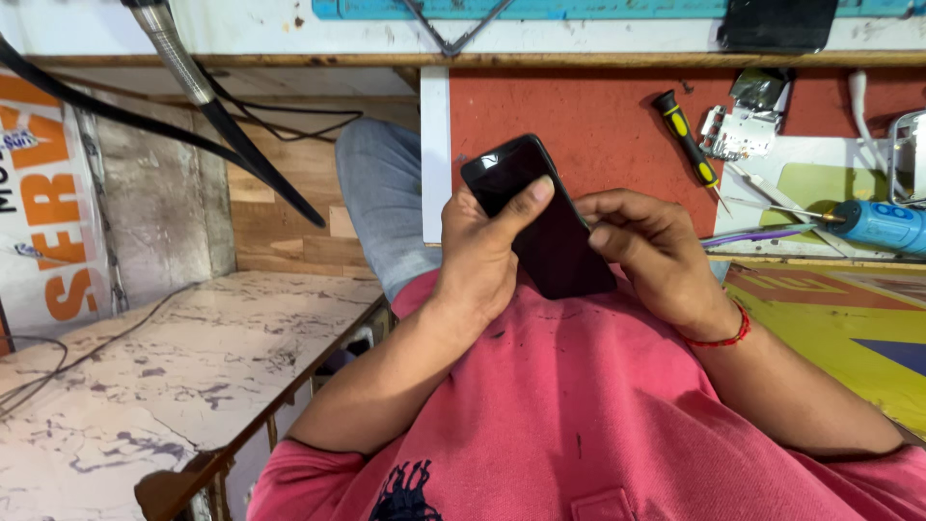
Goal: The person disassembles a smartphone by removing the back cover and unscrewing internal components. They remove the battery and other parts, then reassemble the device by placing the battery back and snapping the back cover into place.
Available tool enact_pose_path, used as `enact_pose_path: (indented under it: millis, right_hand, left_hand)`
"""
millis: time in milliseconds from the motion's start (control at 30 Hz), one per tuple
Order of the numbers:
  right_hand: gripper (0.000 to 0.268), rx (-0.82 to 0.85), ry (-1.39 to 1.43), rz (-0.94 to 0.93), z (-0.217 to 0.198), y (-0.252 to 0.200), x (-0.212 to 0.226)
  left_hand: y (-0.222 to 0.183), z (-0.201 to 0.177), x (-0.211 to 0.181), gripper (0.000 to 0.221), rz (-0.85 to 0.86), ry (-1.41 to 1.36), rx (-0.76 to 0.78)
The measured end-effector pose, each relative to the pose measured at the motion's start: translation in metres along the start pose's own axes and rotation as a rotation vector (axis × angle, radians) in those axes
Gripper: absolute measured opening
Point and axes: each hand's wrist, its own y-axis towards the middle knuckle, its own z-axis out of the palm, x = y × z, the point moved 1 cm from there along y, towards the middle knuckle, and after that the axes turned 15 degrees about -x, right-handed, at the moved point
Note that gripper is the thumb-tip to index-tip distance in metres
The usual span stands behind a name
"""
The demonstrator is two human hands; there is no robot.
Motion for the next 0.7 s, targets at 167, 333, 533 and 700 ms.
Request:
enact_pose_path:
  millis: [167, 333, 533, 700]
  right_hand:
    - [0.07, 0.093, -0.142, 0.008, 0.016, -0.01, 0.008]
    - [0.069, 0.09, -0.148, 0.05, 0.016, -0.008, 0.01]
    - [0.066, 0.095, -0.161, 0.072, 0.012, -0.005, 0.004]
    - [0.052, 0.08, -0.105, 0.086, 0.004, -0.003, -0.009]
  left_hand:
    - [0.003, -0.001, 0.0, 0.02, 0.033, 0.009, -0.051]
    - [0.001, 0.0, 0.001, 0.022, 0.057, 0.024, -0.078]
    - [0.003, -0.002, 0.004, 0.024, 0.072, 0.015, -0.099]
    - [0.004, -0.004, 0.003, 0.021, 0.085, 0.016, -0.061]
